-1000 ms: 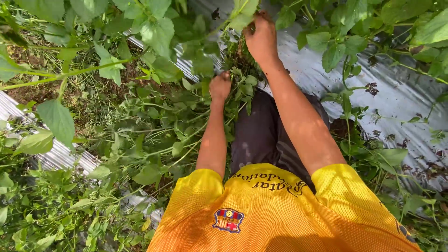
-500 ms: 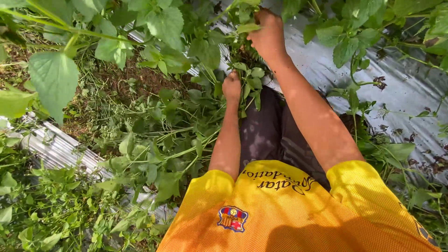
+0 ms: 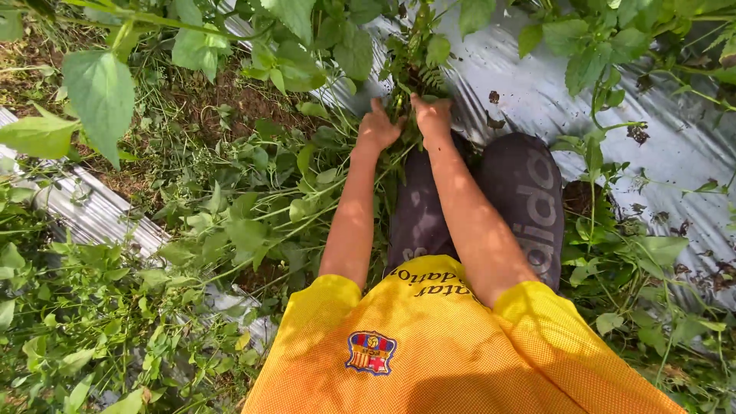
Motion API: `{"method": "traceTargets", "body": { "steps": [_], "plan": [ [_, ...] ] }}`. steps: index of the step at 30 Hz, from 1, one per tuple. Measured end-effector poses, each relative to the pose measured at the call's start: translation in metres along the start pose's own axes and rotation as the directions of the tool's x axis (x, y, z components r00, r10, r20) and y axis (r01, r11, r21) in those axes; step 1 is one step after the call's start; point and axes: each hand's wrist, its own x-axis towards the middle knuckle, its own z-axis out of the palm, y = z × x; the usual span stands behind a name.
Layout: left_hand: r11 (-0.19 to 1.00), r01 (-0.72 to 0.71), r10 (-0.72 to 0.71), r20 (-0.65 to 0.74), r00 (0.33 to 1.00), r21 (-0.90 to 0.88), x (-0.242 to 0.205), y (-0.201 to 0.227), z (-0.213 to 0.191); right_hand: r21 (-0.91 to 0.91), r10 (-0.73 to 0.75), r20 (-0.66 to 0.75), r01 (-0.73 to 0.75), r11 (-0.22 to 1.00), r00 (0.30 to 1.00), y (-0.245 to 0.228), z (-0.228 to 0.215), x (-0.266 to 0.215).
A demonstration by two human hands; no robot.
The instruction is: Pulling weeds and clearing vegetation from around a plant base in a garden bed
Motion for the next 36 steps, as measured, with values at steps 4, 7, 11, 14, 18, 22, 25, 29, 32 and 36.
{"method": "traceTargets", "body": {
  "steps": [4, 7, 11, 14, 18, 22, 25, 29, 32, 36],
  "plan": [
    [0.947, 0.064, -0.038, 0.086, 0.996, -0.316, -0.035, 0.013, -0.043, 0.229, 0.610, 0.356, -0.699, 0.678, 0.708, -0.018, 0.010, 0.019],
    [0.948, 0.099, -0.053, 0.157, 0.986, -0.303, -0.040, 0.023, -0.053, 0.301, 0.597, 0.386, -0.707, 0.640, 0.704, -0.028, 0.004, 0.013],
    [0.976, 0.111, -0.073, 0.200, 0.977, -0.185, 0.007, 0.005, -0.007, 0.448, 0.525, 0.468, -0.703, 0.552, 0.711, -0.014, 0.004, 0.024],
    [0.992, 0.072, -0.035, 0.313, 0.949, -0.106, -0.011, 0.009, -0.051, 0.452, 0.445, 0.632, -0.769, 0.453, 0.634, -0.043, -0.020, 0.015],
    [0.970, -0.172, 0.076, 0.455, 0.887, 0.173, -0.007, -0.011, -0.029, 0.509, 0.348, 0.676, -0.752, 0.418, 0.650, -0.043, -0.024, 0.015],
    [0.998, -0.037, 0.022, 0.269, 0.963, 0.051, -0.030, -0.023, 0.007, 0.371, 0.217, 0.661, -0.564, 0.738, 0.718, -0.018, -0.009, 0.010],
    [0.938, 0.091, -0.068, 0.079, 0.995, -0.335, -0.042, -0.010, -0.004, 0.482, 0.254, 0.659, -0.657, 0.580, 0.708, 0.105, 0.087, 0.023],
    [0.937, 0.038, -0.082, -0.113, 0.990, -0.346, -0.055, 0.029, 0.006, 0.659, 0.297, 0.651, -0.715, 0.234, 0.698, 0.225, 0.198, 0.114],
    [0.968, 0.063, -0.085, -0.082, 0.993, -0.245, -0.036, 0.041, 0.026, 0.707, 0.301, 0.647, -0.699, 0.105, 0.700, 0.006, 0.009, 0.015],
    [0.984, 0.020, -0.043, -0.128, 0.991, -0.178, -0.076, 0.071, 0.000, 0.691, 0.280, 0.659, -0.709, 0.143, 0.698, 0.095, 0.082, 0.061]
  ]
}}
